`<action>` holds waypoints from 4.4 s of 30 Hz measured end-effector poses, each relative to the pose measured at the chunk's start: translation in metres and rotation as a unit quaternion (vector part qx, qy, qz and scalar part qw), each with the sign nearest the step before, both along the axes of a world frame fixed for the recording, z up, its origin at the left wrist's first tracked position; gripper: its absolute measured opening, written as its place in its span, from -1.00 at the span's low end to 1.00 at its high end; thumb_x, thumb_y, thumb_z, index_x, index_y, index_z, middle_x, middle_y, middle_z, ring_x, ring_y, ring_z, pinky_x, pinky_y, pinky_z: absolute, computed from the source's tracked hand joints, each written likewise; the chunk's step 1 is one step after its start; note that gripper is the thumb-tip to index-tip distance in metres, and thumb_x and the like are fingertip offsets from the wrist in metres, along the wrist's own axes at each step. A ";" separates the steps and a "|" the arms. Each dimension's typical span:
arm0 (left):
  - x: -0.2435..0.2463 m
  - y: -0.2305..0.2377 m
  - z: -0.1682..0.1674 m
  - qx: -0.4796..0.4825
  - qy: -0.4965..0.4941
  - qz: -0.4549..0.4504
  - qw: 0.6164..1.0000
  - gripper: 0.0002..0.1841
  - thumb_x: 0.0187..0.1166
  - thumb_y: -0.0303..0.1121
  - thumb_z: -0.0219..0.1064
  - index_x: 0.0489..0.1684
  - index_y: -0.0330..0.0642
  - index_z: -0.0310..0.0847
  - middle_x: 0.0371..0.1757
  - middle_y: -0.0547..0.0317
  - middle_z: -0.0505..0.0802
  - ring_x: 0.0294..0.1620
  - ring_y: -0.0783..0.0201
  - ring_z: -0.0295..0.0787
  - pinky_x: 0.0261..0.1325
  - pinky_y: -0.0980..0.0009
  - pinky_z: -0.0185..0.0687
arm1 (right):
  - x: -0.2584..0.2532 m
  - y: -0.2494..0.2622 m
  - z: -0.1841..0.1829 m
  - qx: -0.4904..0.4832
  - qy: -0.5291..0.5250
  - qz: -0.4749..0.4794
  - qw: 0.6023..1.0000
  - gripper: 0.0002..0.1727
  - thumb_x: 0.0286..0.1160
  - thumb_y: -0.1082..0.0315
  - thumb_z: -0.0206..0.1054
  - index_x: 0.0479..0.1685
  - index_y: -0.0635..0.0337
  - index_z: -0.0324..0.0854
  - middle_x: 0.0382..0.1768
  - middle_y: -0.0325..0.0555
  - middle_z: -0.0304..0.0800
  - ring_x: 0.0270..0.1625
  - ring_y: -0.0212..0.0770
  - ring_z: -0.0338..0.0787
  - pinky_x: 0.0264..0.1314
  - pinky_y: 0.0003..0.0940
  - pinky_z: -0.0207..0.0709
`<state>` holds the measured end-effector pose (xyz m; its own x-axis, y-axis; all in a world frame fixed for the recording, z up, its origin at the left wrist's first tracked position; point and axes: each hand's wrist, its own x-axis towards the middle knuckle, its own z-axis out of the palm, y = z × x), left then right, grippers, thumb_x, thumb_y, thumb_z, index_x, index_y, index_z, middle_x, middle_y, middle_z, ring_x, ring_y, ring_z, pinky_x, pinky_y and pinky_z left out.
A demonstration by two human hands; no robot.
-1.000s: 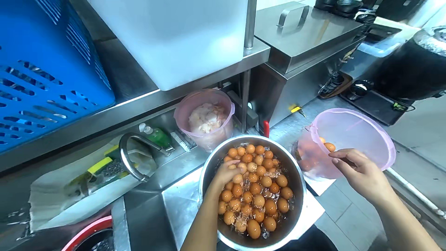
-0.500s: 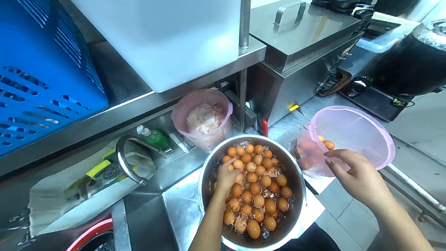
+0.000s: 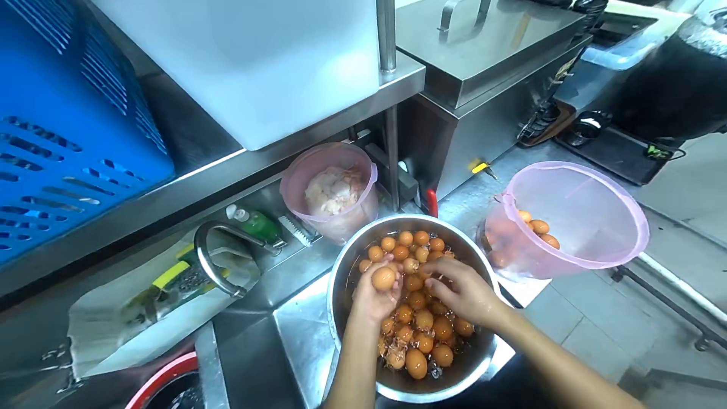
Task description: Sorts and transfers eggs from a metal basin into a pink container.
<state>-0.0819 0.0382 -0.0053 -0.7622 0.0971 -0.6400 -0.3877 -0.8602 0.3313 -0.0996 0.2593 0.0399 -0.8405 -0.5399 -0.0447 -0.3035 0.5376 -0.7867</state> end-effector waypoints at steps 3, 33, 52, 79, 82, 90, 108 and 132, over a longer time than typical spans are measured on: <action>0.009 0.009 0.014 0.059 0.019 -0.001 0.998 -0.70 0.72 -0.20 0.13 0.10 -0.18 0.68 -0.46 0.03 0.74 -0.63 0.27 0.70 -0.53 0.43 0.74 | 0.003 -0.022 0.006 -0.010 0.003 0.048 0.999 -0.50 0.69 -0.07 0.25 0.54 -0.18 0.59 0.41 -0.30 0.67 0.44 -0.35 0.64 0.52 -0.20 0.58; 0.083 0.089 -0.009 -0.710 0.324 -0.084 0.620 -0.35 0.53 0.30 0.33 0.45 0.07 0.70 0.54 0.31 0.73 0.76 0.01 0.36 0.76 -0.11 0.29 | 0.037 -0.031 -0.016 -0.472 -0.583 -0.312 0.584 -0.58 0.80 0.10 -0.03 0.03 0.24 0.62 -0.15 0.15 0.79 -0.09 -0.07 0.84 0.02 -0.09 0.74; -0.016 -0.002 -0.024 -0.735 -0.040 -0.453 0.503 -0.42 0.43 -0.06 0.44 0.53 0.23 0.58 0.52 0.07 0.68 0.42 -0.08 0.69 0.33 -0.25 0.63 | 0.024 0.019 0.006 -0.364 -0.541 -0.184 0.736 -0.51 0.69 0.10 0.19 0.49 0.03 0.24 -0.29 0.06 0.68 -0.38 -0.06 0.78 -0.22 -0.13 0.78; 0.059 0.041 0.047 -0.344 0.032 -0.202 0.916 -0.48 0.82 0.06 0.10 0.05 -0.33 0.61 -0.34 -0.09 0.88 -0.60 0.24 0.73 -0.62 0.49 0.53 | 0.023 -0.012 0.003 -0.283 -0.413 -0.160 0.851 -0.40 0.62 0.16 0.41 0.63 -0.16 0.36 0.14 0.21 0.75 -0.14 0.11 0.89 -0.21 -0.05 0.86; 0.060 0.044 0.051 -0.373 0.060 -0.203 0.903 -0.51 0.80 0.04 0.16 -0.01 -0.32 0.61 -0.40 -0.05 0.83 -0.60 0.22 0.73 -0.58 0.43 0.63 | 0.023 -0.005 0.002 -0.292 -0.413 -0.117 0.854 -0.23 0.44 0.17 0.54 0.67 -0.21 0.27 0.14 0.21 0.73 -0.16 0.11 0.89 -0.25 -0.06 0.85; 0.066 0.061 0.067 -0.461 0.092 -0.221 0.854 -0.54 0.74 0.05 0.22 -0.24 -0.25 0.60 -0.51 0.08 0.75 -0.63 0.24 0.70 -0.56 0.36 0.70 | 0.031 0.013 0.017 -0.236 -0.338 -0.027 0.911 0.09 0.09 0.12 0.75 0.72 -0.27 0.10 0.28 -0.02 0.70 -0.18 -0.16 0.88 -0.30 -0.25 0.83; 0.061 0.093 0.102 -0.270 0.177 -0.146 0.935 -0.36 0.79 -0.12 0.12 0.84 -0.05 0.07 0.18 -0.21 0.76 -0.22 -0.03 0.87 -0.28 0.11 0.89 | 0.017 0.039 0.070 0.021 0.057 0.072 0.996 -0.11 0.27 -0.08 0.60 0.71 -0.29 0.33 0.34 -0.13 0.69 0.39 -0.15 0.69 0.45 0.01 0.61; -0.027 0.218 0.166 -0.223 0.189 -0.169 0.941 -0.40 0.82 -0.07 0.07 0.82 0.10 0.02 0.27 -0.19 0.73 0.10 -0.04 0.85 0.12 0.04 0.86 | -0.096 0.166 0.119 0.000 0.104 0.154 0.983 -0.05 0.12 -0.24 0.64 0.66 -0.29 0.37 0.02 -0.36 0.79 0.06 -0.39 0.78 0.11 -0.21 0.75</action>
<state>-0.1085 0.2560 0.1606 -0.9173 0.1604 -0.3644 -0.3965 -0.4513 0.7995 -0.1958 0.4252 0.1587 -0.6289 -0.7695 0.1113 -0.6058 0.3953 -0.6905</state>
